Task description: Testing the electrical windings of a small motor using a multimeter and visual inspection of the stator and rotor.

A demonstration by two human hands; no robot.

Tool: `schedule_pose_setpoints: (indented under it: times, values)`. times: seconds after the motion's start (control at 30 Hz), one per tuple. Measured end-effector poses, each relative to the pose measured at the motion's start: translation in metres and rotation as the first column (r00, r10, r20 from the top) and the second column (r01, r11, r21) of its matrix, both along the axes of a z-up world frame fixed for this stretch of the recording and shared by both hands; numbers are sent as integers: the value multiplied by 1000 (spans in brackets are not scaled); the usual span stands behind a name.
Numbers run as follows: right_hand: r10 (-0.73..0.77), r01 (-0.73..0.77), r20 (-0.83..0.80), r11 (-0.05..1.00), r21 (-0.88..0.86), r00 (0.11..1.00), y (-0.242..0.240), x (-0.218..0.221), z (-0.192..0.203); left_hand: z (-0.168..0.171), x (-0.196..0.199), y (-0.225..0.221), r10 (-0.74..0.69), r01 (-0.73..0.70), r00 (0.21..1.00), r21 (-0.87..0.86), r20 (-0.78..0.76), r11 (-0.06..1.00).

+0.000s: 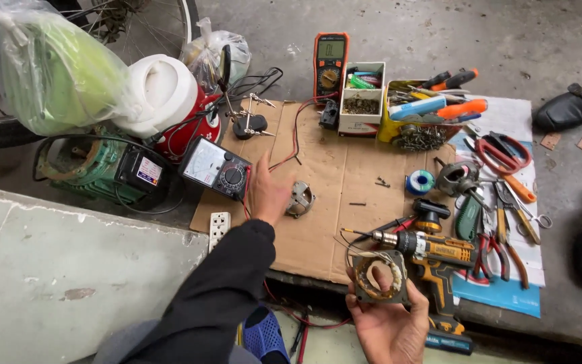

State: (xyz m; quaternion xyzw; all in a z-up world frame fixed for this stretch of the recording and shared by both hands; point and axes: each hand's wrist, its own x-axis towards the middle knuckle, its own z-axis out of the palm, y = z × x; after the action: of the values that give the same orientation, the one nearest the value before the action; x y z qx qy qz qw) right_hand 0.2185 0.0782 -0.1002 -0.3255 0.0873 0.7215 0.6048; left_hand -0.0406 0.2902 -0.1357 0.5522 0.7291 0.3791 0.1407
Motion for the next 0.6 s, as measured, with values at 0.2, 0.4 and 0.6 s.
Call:
schedule_pose_setpoints:
  times: [0.2, 0.4, 0.6]
  values:
    - [26, -39, -234, 998, -50, 972, -22, -8, 43, 215, 34, -76, -382, 380, 924, -166, 21, 910]
    - [20, -18, -267, 1000, 12, 964, -42, -11, 69, 232, 73, -233, -436, 386, 900, -484, 11, 785]
    - [99, -120, -271, 991, -60, 957, -62, -11, 77, 155, 89, -272, -437, 486, 871, -261, 226, 834]
